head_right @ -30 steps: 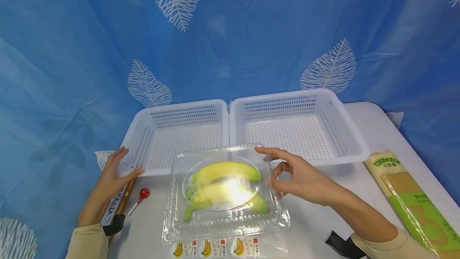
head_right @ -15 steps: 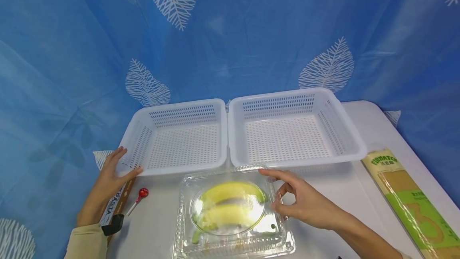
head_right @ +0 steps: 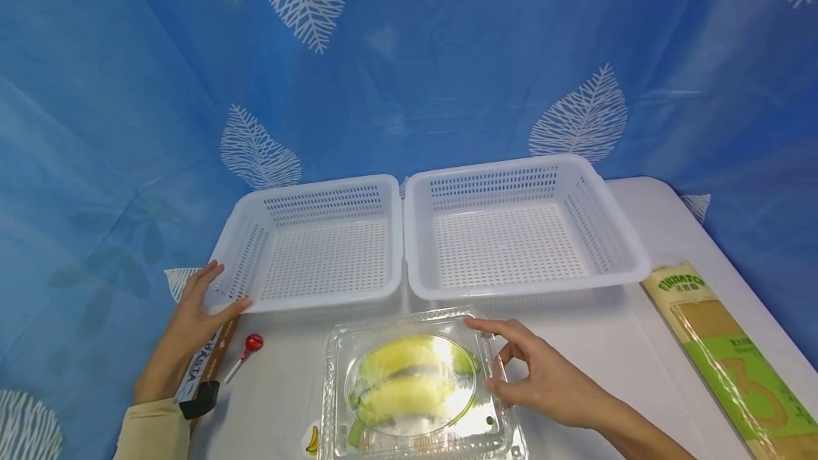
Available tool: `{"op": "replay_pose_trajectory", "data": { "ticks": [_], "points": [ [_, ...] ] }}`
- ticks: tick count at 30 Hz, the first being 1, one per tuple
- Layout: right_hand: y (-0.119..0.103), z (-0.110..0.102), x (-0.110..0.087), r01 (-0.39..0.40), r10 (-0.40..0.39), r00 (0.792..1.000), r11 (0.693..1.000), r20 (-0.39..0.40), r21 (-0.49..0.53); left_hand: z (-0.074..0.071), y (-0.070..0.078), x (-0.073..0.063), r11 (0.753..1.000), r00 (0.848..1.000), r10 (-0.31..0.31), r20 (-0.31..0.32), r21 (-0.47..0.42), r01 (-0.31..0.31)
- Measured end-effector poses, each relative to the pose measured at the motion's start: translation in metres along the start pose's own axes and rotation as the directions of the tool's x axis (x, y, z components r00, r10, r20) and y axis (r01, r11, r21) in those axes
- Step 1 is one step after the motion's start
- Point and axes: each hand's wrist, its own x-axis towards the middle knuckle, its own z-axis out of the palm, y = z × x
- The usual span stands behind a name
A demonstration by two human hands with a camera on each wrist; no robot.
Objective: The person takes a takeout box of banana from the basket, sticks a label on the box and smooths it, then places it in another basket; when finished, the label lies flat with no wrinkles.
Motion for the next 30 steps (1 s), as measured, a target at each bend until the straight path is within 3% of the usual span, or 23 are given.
{"op": "replay_pose_trajectory", "data": {
  "ticks": [10,21,30],
  "points": [
    [0.017,-0.003,0.003,-0.041,0.035,0.997,0.995,-0.065,-0.096,0.0,-0.001,0.0,1.0,1.0,0.002,-0.014,0.004,-0.002],
    [0.03,-0.014,0.009,-0.089,0.086,0.993,0.995,-0.077,-0.041,0.0,0.001,-0.001,1.0,1.0,-0.024,0.001,0.011,0.024],
    [0.029,-0.016,0.009,-0.134,0.129,0.988,0.99,-0.085,-0.047,0.001,0.0,0.0,1.0,1.0,-0.011,-0.003,0.015,0.011]
  ]
}}
